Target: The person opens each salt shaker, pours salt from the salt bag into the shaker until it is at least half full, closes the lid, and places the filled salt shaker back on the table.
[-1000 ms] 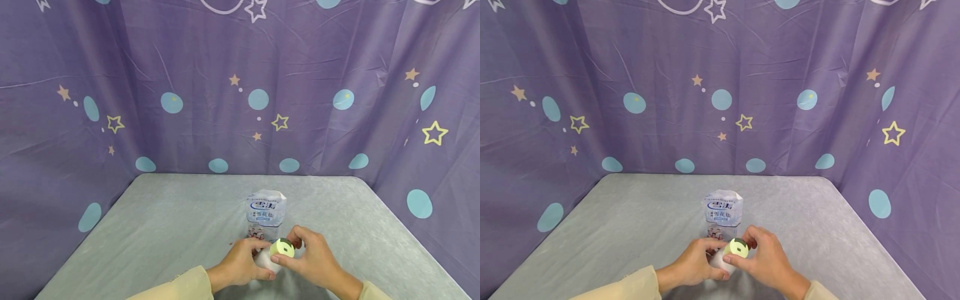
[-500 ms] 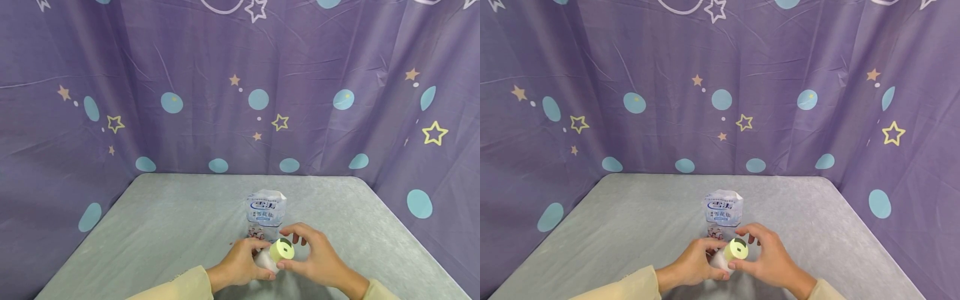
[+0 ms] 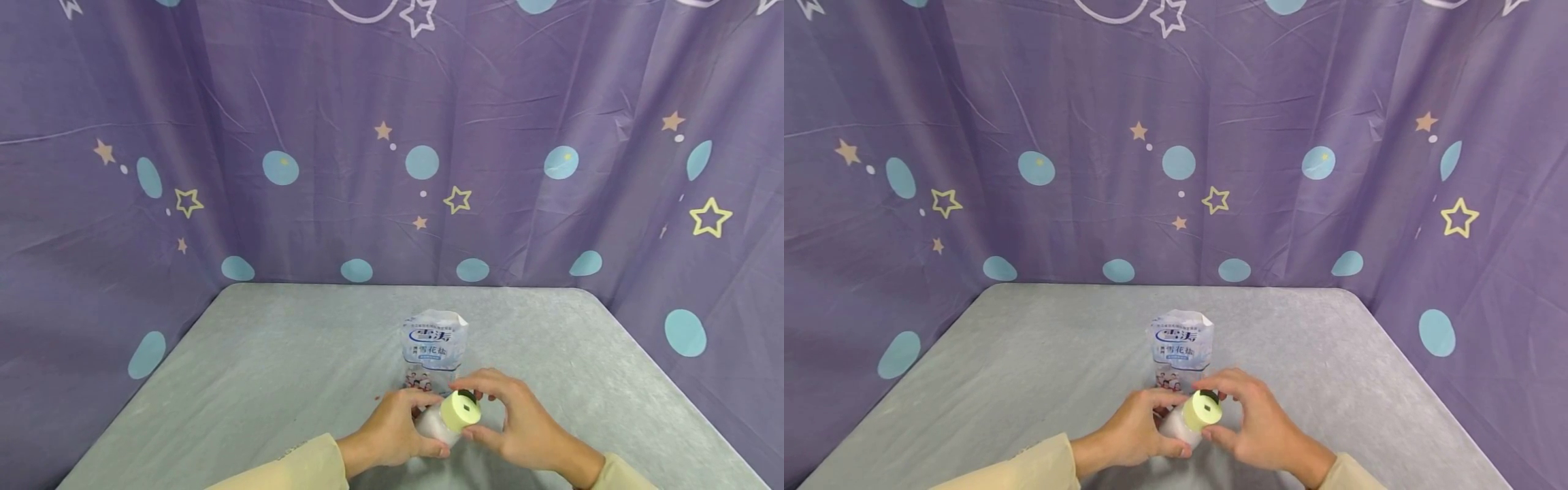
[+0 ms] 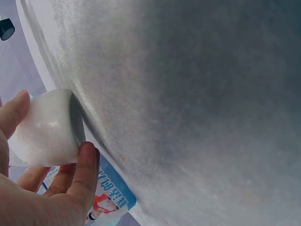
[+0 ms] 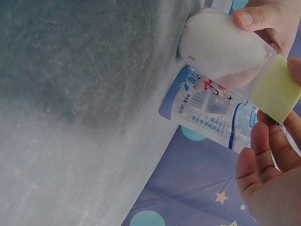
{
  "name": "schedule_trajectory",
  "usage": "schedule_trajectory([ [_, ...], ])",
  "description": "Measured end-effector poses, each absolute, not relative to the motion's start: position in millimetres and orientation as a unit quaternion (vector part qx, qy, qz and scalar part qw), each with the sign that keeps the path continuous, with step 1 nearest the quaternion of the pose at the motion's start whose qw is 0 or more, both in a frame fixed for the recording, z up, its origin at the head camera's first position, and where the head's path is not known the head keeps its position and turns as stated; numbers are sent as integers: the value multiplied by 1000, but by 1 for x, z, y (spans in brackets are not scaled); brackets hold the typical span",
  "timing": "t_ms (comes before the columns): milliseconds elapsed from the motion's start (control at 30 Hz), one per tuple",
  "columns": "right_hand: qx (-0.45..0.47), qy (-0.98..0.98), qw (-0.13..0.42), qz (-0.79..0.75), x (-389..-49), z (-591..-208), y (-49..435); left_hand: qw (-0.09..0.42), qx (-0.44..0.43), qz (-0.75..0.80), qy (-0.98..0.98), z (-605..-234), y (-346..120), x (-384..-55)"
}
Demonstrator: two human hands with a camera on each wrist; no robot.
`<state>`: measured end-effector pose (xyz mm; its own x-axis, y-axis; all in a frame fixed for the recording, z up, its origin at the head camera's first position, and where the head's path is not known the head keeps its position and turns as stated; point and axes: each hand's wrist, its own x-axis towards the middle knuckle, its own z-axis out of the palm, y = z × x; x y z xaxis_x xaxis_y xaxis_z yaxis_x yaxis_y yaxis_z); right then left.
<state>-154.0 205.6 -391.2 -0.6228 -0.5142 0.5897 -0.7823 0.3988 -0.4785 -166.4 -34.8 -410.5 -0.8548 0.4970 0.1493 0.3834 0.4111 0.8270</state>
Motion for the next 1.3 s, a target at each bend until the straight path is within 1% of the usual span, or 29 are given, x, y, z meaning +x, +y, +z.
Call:
schedule_trajectory([
  [167, 369, -832, 171, 378, -153, -390, 204, 50, 266, 465, 843, -410, -34, -167],
  [433, 357, -833, 214, 365, -153, -392, 201, 35, 265, 456, 849, -411, -33, -166],
  [800, 311, -846, 229, 369, -151, -395, 194, 30, 273, 457, 846, -412, -33, -167],
  [1067, 257, -866, 213, 372, -149, -395, 191, 38, 267, 455, 848, -411, -33, -166],
  [1300, 256, -867, 211, 371, -149, -395, 192, 36, 268, 456, 848, -411, -33, -167],
])
